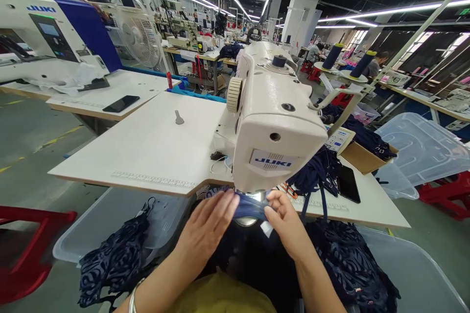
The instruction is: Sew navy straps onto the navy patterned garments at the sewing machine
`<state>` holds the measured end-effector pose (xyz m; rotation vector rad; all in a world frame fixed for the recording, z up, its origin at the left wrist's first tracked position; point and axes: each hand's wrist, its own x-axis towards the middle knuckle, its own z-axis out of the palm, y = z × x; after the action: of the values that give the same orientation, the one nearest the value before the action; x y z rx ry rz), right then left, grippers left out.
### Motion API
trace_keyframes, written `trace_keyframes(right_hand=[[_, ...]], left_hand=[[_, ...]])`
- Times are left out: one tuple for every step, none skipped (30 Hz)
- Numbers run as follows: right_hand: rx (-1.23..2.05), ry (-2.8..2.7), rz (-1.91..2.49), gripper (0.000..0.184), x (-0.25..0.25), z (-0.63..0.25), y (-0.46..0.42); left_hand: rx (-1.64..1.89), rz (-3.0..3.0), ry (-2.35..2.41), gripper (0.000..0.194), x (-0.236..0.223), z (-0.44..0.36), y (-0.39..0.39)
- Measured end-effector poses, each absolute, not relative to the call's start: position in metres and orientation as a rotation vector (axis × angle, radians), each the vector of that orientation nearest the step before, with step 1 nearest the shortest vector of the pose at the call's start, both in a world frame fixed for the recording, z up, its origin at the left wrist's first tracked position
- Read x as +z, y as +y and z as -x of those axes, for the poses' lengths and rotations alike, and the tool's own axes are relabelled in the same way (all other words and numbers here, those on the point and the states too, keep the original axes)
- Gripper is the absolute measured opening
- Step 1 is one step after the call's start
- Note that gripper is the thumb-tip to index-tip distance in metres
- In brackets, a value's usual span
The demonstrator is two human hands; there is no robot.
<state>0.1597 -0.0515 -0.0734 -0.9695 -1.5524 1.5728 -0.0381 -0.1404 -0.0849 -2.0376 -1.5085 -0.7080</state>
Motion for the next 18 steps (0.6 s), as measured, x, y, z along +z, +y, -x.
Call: trace_keyframes(right_hand=[[1.489, -1.624, 0.996, 0.022, -0.071, -0.154, -0.051], [1.409, -1.700, 1.027, 0.021, -0.070, -0.151, -0.050], [1.339, -1.775, 1.058, 0.020, -0.068, -0.149, -0.050], [1.283, -1.843, 1.083, 0.019, -0.066, -0.150, -0.049], [1.239, -1.901, 1.097, 0.019, -0.065, -0.152, -0.048], [1.208, -1.943, 1.099, 0.020, -0.065, -0.155, -0.047], [1.187, -1.972, 1.090, 0.021, -0.064, -0.158, -0.047], [1.166, -1.989, 1.075, 0.023, -0.065, -0.161, -0.047], [1.142, -1.999, 1.057, 0.025, -0.065, -0.163, -0.047], [1.118, -2.007, 1.038, 0.026, -0.066, -0.164, -0.047], [1.098, -2.016, 1.020, 0.026, -0.067, -0.165, -0.046], [1.078, -2.026, 1.005, 0.025, -0.067, -0.164, -0.046], [1.057, -2.042, 0.994, 0.023, -0.068, -0.162, -0.045], [1.031, -2.060, 0.987, 0.020, -0.068, -0.161, -0.044], [1.002, -2.082, 0.984, 0.018, -0.068, -0.159, -0.043], [0.969, -2.104, 0.979, 0.016, -0.067, -0.157, -0.041], [0.938, -2.124, 0.971, 0.015, -0.067, -0.155, -0.039], [0.916, -2.143, 0.959, 0.016, -0.067, -0.153, -0.036]], left_hand=[[-0.669, 2.118, -1.430, 0.039, -0.086, 0.038, -0.138], [-0.628, 2.184, -1.365, 0.040, -0.087, 0.037, -0.136], [-0.602, 2.224, -1.323, 0.041, -0.087, 0.036, -0.135], [-0.593, 2.240, -1.316, 0.040, -0.087, 0.034, -0.133], [-0.604, 2.234, -1.333, 0.040, -0.087, 0.033, -0.132], [-0.628, 2.223, -1.356, 0.040, -0.087, 0.032, -0.131], [-0.659, 2.216, -1.374, 0.040, -0.087, 0.032, -0.131], [-0.692, 2.214, -1.391, 0.040, -0.087, 0.033, -0.131], [-0.727, 2.215, -1.406, 0.040, -0.087, 0.034, -0.131], [-0.758, 2.221, -1.420, 0.040, -0.086, 0.035, -0.131], [-0.786, 2.232, -1.429, 0.040, -0.086, 0.036, -0.132], [-0.808, 2.247, -1.430, 0.040, -0.086, 0.037, -0.132], [-0.826, 2.261, -1.429, 0.039, -0.086, 0.037, -0.133], [-0.835, 2.275, -1.433, 0.039, -0.086, 0.037, -0.133], [-0.844, 2.280, -1.434, 0.038, -0.086, 0.036, -0.133], [-0.853, 2.275, -1.441, 0.037, -0.086, 0.035, -0.133], [-0.861, 2.263, -1.453, 0.037, -0.087, 0.034, -0.133], [-0.863, 2.245, -1.469, 0.037, -0.088, 0.033, -0.133]])
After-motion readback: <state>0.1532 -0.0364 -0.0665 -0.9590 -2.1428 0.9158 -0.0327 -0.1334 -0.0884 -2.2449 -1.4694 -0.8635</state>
